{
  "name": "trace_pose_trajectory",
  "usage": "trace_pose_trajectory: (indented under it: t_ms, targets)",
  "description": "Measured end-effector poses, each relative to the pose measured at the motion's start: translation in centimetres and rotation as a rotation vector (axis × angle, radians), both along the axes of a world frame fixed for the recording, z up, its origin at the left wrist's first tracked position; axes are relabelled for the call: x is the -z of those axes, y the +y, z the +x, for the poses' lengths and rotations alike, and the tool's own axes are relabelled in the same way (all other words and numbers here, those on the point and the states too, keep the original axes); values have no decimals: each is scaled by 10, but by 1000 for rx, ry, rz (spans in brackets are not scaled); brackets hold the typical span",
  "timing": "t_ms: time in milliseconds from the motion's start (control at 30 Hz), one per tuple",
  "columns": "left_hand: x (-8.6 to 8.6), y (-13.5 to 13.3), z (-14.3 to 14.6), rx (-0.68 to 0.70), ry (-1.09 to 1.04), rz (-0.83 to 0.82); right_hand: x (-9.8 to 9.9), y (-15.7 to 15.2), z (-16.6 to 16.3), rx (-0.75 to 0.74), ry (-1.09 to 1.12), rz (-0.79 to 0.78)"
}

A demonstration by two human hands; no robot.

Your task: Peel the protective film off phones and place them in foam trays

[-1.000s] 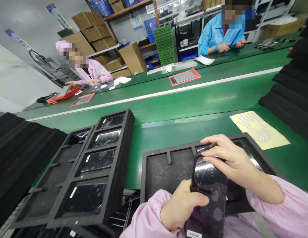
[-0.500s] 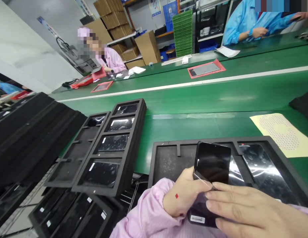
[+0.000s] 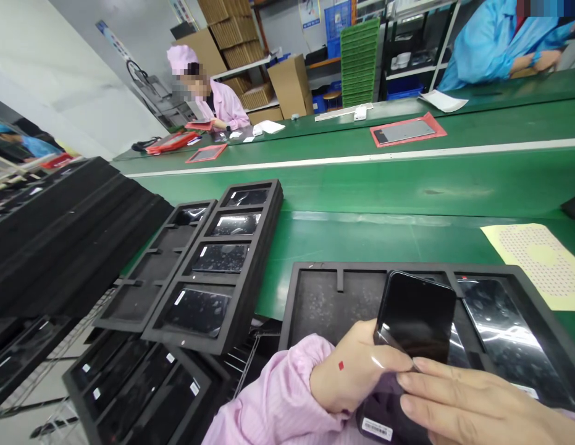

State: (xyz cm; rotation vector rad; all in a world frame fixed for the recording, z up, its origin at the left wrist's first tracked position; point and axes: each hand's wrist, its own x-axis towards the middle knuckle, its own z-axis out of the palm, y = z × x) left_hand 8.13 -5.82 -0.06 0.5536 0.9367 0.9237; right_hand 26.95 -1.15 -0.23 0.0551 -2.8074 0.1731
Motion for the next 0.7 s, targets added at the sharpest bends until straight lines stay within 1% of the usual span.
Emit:
trace_pose_trajectory:
  t_ms: [67, 133, 233, 300, 367, 433, 567, 633, 700]
  targets:
    - [-1, 0, 0, -10, -64, -42, 2, -2, 2, -15, -18, 29]
    - [0, 0, 0, -25, -49, -95, 1, -4, 1, -19, -10, 52]
    - [2, 1, -1, -91, -67, -136, -6, -3, -3, 7, 69, 69]
    - [5, 3, -1, -132, -152, -147, -11, 2, -8, 45, 122, 64]
    - [8, 5, -1, -136, -241, -151, -11, 10, -12, 125, 176, 21]
    - [11, 7, -1, -152, -279, -171, -7, 19, -17, 230, 235, -41]
    - [14, 11, 1, -204, -261, -218, 6, 31, -29, 424, 352, -162]
    - [14, 13, 2, -187, -263, -223, 9, 32, -33, 524, 398, -241]
    - [13, 15, 2, -193, -255, -210, 9, 31, -34, 574, 437, -304]
